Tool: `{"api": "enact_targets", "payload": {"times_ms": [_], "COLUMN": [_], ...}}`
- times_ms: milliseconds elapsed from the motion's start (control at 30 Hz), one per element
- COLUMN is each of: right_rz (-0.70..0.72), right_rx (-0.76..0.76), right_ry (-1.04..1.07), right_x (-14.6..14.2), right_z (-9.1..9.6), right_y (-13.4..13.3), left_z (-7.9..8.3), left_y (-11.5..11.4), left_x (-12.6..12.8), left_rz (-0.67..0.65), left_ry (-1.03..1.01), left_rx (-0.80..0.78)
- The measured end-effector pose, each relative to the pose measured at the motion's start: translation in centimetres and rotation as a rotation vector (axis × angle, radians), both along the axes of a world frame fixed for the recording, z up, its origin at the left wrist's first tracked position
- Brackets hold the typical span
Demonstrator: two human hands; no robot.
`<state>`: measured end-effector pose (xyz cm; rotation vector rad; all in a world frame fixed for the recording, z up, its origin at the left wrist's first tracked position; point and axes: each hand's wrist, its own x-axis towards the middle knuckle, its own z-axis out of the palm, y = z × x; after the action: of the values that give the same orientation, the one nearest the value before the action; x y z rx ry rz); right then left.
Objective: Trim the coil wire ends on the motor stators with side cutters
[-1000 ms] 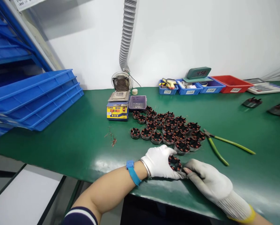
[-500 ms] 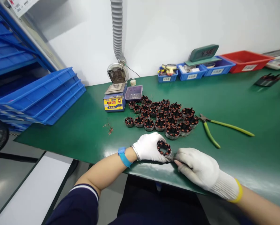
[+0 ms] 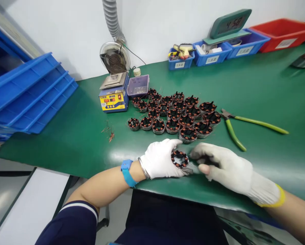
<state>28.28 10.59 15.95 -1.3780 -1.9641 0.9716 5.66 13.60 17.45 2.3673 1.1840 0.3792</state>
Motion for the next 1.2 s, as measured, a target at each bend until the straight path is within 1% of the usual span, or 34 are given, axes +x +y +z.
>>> {"api": "enact_targets", "payload": {"times_ms": [67,133,233,367,500,633,733,767,833,900,967,1000,1067,1100,1167,1200], "right_rz": [0.016,0.05,0.108,0.045,0.034,-0.044,-0.098,-0.103,-0.095,-0.077,-0.057,-0.042,-0.009,-0.002,-0.009,-0.017], "right_rx": [-0.076,-0.154,-0.253,-0.332,-0.338,-0.383,-0.35,-0.331,-0.298,-0.273,-0.268,-0.28,-0.319,-0.333,-0.343,-0.337], "right_ry": [-0.182,-0.302,-0.309,-0.302,-0.268,-0.225,-0.287,-0.321,-0.36,-0.346,-0.308,-0.288,-0.262,-0.269,-0.325,-0.359], "right_x": [-0.7,-1.1,-1.1,-0.8,-0.8,-1.2,-1.6,-1.7,-1.8,-1.7,-1.6,-1.5,-1.3,-1.3,-1.4,-1.5], "right_z": [0.8,1.6,2.3,2.3,2.1,2.0,2.0,2.0,2.0,1.9,1.8,1.7,1.8,1.8,2.1,2.2], "right_y": [0.2,0.5,0.8,1.0,1.2,1.6,1.8,1.8,1.7,1.7,1.7,1.7,1.7,1.7,1.6,1.6], "left_z": [0.0,0.1,0.1,0.0,-0.1,-0.1,-0.2,-0.3,-0.6,-0.8,-0.9,-0.9,-0.6,-0.5,-0.2,-0.2], "left_y": [-0.1,-0.2,-0.2,-0.3,-0.3,-0.1,-0.1,-0.2,-0.3,-0.5,-0.5,-0.5,-0.3,-0.2,-0.1,-0.2], "left_x": [0.2,0.3,0.4,0.5,0.6,0.6,0.3,0.1,-0.1,-0.2,-0.2,-0.3,-0.4,-0.5,-0.7,-0.8], "left_rz": [0.015,0.04,0.073,0.087,0.082,0.064,0.02,0.014,0.01,-0.056,-0.195,-0.269,-0.382,-0.416,-0.454,-0.447], "left_ry": [0.016,0.041,0.069,0.09,0.107,0.117,0.104,0.078,-0.022,-0.161,-0.272,-0.304,-0.346,-0.367,-0.421,-0.46], "left_rx": [0.016,0.027,0.038,0.039,0.059,0.071,0.08,0.112,0.236,0.392,0.501,0.516,0.483,0.451,0.398,0.389]}}
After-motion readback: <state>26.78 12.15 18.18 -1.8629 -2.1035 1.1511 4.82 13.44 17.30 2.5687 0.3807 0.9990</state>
